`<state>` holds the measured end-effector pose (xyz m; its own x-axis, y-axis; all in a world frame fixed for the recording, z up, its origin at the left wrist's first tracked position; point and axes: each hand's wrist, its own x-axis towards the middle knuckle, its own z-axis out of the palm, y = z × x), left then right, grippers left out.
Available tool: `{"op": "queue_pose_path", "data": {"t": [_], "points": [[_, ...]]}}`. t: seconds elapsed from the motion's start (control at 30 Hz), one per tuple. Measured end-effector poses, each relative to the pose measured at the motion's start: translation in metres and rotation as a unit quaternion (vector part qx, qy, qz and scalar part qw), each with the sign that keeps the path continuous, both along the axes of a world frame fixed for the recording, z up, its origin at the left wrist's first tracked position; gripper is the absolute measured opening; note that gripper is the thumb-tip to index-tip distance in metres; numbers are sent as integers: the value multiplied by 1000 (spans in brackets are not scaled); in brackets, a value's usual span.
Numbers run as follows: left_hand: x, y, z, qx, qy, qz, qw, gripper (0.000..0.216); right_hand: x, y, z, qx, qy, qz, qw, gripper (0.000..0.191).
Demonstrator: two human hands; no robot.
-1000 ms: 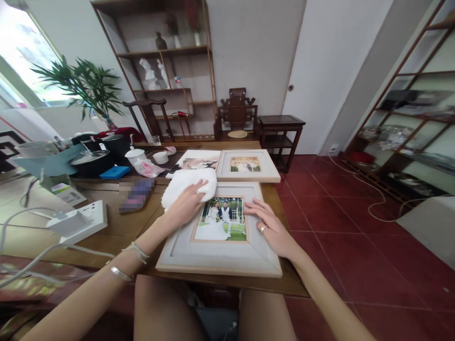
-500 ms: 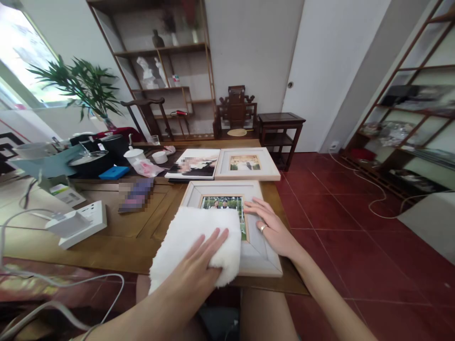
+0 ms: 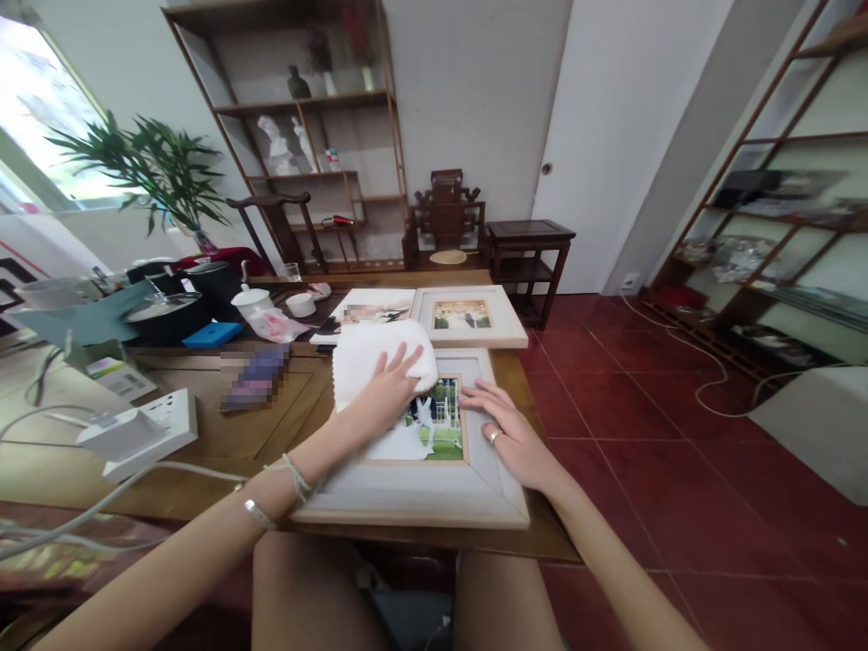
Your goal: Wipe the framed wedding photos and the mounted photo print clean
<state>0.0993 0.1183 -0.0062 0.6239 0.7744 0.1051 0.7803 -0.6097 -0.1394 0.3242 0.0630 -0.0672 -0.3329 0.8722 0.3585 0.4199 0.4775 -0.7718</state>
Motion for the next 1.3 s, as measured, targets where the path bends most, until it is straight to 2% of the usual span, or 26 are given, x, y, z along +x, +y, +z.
{"op": "queue_pose_path", "data": {"t": [0.1,0.27,0.37,0.43,0.57,0.73,0.8,0.93,1.0,1.1,1.3], "points": [[3,-30,3,-32,23,-46,998,26,-1,-1,-1,-5,8,-18,1000,45],[2,-101,9,-66,43,-124,989,23,-3,-2,-2,9,11,-37,999,49],[9,-128,4,-49,20,-130,990,26,-3,-2,-2,18,4,-36,999,48],[16,-132,0,-39,8,-117,992,28,-3,-2,-2,19,-4,-37,999,47],[25,-108,-4,-31,-3,-53,998,29,-2,0,-5,28,-7,-30,999,46],[29,-46,-4,-2,-45,14,999,28,-2,3,-7,58,-11,-22,998,45],[32,-22,-3,23,-71,-2,997,28,-2,4,-8,71,-20,-15,997,46],[45,13,-2,4,-73,-120,990,36,0,4,-10,77,-31,-13,996,49],[53,19,-3,-18,-65,-156,985,39,0,4,-12,68,-37,-25,997,50],[56,17,-3,-26,-61,-173,983,40,0,3,-12,65,-37,-34,997,53],[28,7,-5,-37,-47,-153,986,39,-2,2,-8,75,-34,-22,996,59]]}}
